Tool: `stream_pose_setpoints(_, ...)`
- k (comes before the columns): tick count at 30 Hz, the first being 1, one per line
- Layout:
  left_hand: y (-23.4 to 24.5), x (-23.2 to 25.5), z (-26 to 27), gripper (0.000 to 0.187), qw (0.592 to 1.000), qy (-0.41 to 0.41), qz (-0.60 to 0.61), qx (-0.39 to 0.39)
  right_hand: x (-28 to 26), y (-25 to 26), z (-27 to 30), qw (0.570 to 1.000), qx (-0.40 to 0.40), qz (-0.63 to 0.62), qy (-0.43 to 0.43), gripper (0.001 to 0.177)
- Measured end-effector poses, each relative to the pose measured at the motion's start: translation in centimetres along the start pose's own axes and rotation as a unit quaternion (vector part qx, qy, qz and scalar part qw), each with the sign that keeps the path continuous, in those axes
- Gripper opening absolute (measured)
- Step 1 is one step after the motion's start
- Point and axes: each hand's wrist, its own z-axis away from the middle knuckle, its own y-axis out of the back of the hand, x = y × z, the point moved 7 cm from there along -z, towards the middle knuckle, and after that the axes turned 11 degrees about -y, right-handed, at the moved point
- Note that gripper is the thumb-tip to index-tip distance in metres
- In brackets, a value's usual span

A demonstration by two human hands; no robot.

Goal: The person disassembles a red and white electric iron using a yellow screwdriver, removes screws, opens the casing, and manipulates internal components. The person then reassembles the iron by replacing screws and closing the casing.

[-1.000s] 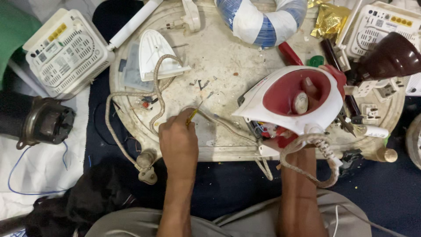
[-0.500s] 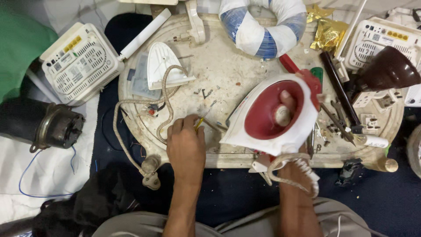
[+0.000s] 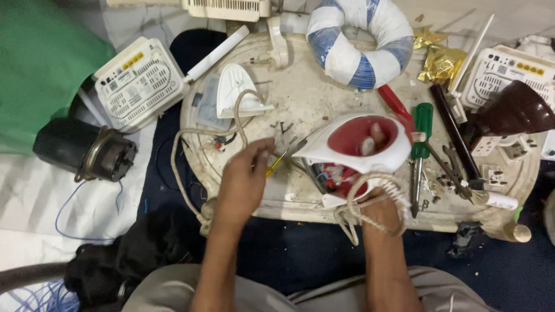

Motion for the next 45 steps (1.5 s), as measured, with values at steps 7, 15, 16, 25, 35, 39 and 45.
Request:
stream_pose_setpoints(7,-2.7,3.1,-0.1,0.036,0.986,0.018,-0.134,-0.1,0.0,-0.9,0.2,1.0,-0.012,0.0,-0.008,0.123)
stream_pose_setpoints(15,-1.6,-1.5,0.1,0.026,0.992,0.052,-0.113,-0.013,0.0,-0.3,1.9,0.999,0.003,0.04,-0.019,0.124)
stream_pose_setpoints(16,-1.6,-1.3,-0.6,0.029,0.991,-0.004,-0.136,0.001,-0.1,-0.2,2.2,0.999,0.006,0.044,-0.018,0.124)
stream_pose_setpoints(25,-4.9,-2.9,-2.4,0.04,0.946,0.016,-0.311,-0.092,0.1,-0.1,3.2,0.997,0.011,0.072,-0.007,0.126)
stream_pose_setpoints(35,-5.8,-4.2,-2.9,0.044,0.961,0.083,-0.243,-0.105,0.5,-0.6,4.1,0.994,-0.001,0.108,-0.001,0.128)
stream_pose_setpoints(39,-5.6,-5.5,-2.3,0.047,0.979,0.121,-0.155,-0.059,0.8,-1.7,3.9,0.991,-0.017,0.133,0.006,0.129)
stream_pose_setpoints(45,-6.6,-4.2,-2.6,0.033,0.967,0.008,-0.24,-0.08,0.0,-3.2,2.8,0.984,-0.041,0.171,0.028,0.13)
